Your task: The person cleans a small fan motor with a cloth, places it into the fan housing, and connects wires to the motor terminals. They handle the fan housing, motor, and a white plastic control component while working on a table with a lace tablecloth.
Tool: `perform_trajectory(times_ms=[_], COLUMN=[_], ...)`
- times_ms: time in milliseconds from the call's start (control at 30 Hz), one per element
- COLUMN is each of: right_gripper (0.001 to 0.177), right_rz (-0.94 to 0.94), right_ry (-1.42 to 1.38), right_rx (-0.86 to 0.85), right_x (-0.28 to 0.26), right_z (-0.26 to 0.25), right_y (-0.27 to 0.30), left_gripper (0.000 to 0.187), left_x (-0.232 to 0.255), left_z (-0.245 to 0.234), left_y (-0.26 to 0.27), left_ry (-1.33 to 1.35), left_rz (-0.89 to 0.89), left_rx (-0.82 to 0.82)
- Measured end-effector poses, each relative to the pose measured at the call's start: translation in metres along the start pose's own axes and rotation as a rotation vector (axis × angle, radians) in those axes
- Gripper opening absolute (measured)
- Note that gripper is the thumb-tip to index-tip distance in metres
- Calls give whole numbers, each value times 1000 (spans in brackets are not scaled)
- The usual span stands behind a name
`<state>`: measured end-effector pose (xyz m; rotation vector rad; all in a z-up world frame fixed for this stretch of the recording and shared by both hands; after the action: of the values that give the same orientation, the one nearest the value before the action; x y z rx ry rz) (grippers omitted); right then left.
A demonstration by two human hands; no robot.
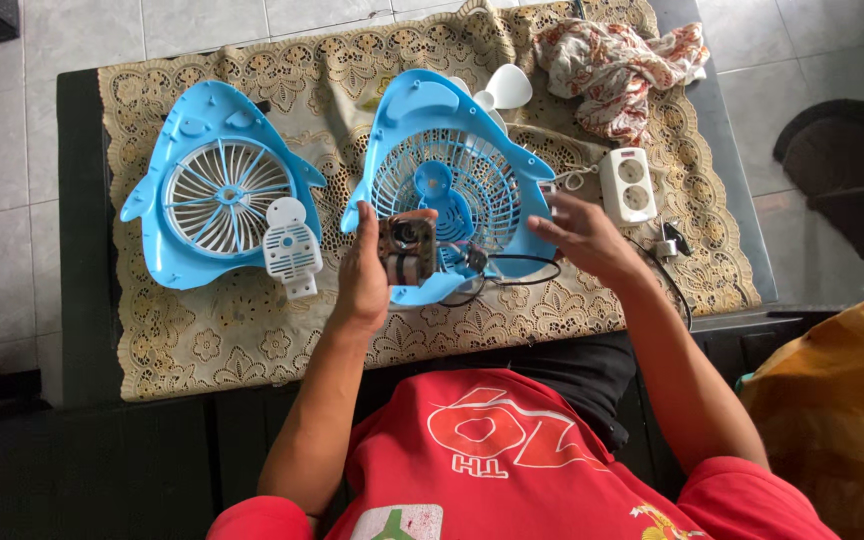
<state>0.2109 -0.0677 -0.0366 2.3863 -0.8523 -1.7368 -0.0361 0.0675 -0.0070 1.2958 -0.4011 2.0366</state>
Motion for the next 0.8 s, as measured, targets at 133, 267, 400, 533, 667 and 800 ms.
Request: perform_trajectory(times_ms=[133, 267, 400, 533, 667, 800], right_gripper=[45, 48, 79, 112, 105, 106], right_rz=[-117, -234, -504, -593, -568, -558], right_ry=[202, 119, -24, 100, 126, -15], right_rx=[315, 429, 104, 36, 40, 18], right_x=[-25, -66, -119, -149, -152, -145], right_z=[-29, -35, 13, 43, 51, 52], right_y=[5, 24, 46, 57, 52, 45], left_gripper=[76, 74, 74, 74, 69, 63], left_x=[-22, -30, -16, -39, -21, -1], left_z=[-7, -6, 7, 10, 21, 32], left_y=[-13, -29, -40, -47, -48, -43], left_ry=[-109, -193, -515, -246, -250, -355], left_rz=[-40, 95, 427, 99, 169, 206], left_rx=[109, 108, 134, 126, 120, 115])
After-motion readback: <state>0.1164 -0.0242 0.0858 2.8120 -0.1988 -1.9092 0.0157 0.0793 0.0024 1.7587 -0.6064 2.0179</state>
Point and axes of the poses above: each hand's wrist, its own y-axis away from the middle knuckle, its own z-axis out of the palm, x = y × z, the point moved 8 cm from there along -y, towards the middle knuckle, and after that the axes turned 6 degrees about z, right-handed, at the moved point
